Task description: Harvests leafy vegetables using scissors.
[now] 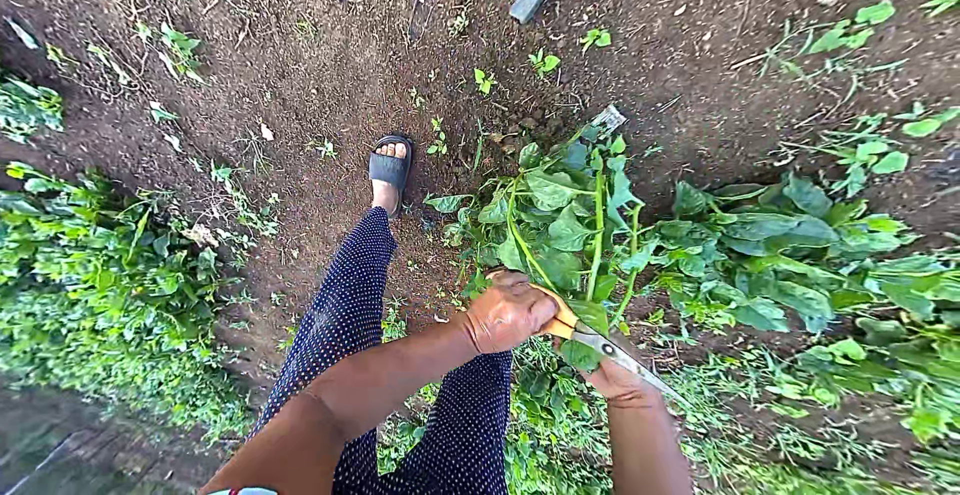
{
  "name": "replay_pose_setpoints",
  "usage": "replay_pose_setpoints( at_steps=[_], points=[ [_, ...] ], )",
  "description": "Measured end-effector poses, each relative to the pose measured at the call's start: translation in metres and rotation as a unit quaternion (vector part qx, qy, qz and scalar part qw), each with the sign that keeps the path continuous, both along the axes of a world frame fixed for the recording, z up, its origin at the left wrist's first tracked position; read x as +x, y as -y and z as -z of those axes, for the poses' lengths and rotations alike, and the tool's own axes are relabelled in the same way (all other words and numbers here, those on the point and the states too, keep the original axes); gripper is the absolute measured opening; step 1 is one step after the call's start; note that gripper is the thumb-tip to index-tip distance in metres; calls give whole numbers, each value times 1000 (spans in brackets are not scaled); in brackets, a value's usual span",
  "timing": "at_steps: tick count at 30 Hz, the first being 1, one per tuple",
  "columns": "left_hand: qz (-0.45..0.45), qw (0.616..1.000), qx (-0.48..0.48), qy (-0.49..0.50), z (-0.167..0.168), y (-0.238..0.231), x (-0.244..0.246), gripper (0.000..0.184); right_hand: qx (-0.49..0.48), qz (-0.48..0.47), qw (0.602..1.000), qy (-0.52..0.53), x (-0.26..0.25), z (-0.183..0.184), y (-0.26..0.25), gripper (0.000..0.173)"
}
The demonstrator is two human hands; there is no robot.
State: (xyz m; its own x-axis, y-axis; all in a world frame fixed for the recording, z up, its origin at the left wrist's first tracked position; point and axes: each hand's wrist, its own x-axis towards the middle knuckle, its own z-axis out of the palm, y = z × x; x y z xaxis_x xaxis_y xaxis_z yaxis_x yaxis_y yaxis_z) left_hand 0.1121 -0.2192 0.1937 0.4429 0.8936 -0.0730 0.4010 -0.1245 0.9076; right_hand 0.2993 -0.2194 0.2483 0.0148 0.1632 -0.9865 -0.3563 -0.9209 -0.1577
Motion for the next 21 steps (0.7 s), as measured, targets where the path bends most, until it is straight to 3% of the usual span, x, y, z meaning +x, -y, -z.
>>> replay_pose_setpoints(
  at_steps=[2, 4, 5, 6, 8, 11, 15, 17, 21],
  points=[
    [-12, 999, -48, 5, -9, -1, -6, 7, -9, 5, 1000, 26, 2, -4, 10, 14],
    [-17, 975, -217, -34, -24, -20, -26, 14, -39, 28, 998, 43, 6, -5, 25, 21],
    [17, 936, -343, -75, -28, -42, -40, 26, -60, 44, 996, 48, 9, -5, 34, 25],
    [69, 874, -468, -108, -24, -67, -54, 38, -83, 55, 994, 51, 10, -6, 43, 28],
    [149, 779, -586, -164, 9, -98, -73, 45, -109, 77, 990, 39, 9, -5, 60, 30],
    [209, 697, -650, -221, 54, -123, -85, 44, -122, 116, 985, 26, -3, -5, 77, 33],
    [182, 590, -751, -234, 59, -157, -73, 46, -129, 164, 978, 12, -18, -2, 90, 36],
    [158, 570, -771, -236, 58, -158, -67, 42, -127, 190, 974, 0, -21, 0, 99, 35],
    [138, 570, -776, -230, 62, -158, -54, 41, -118, 214, 970, -9, -27, -2, 101, 32]
  ],
)
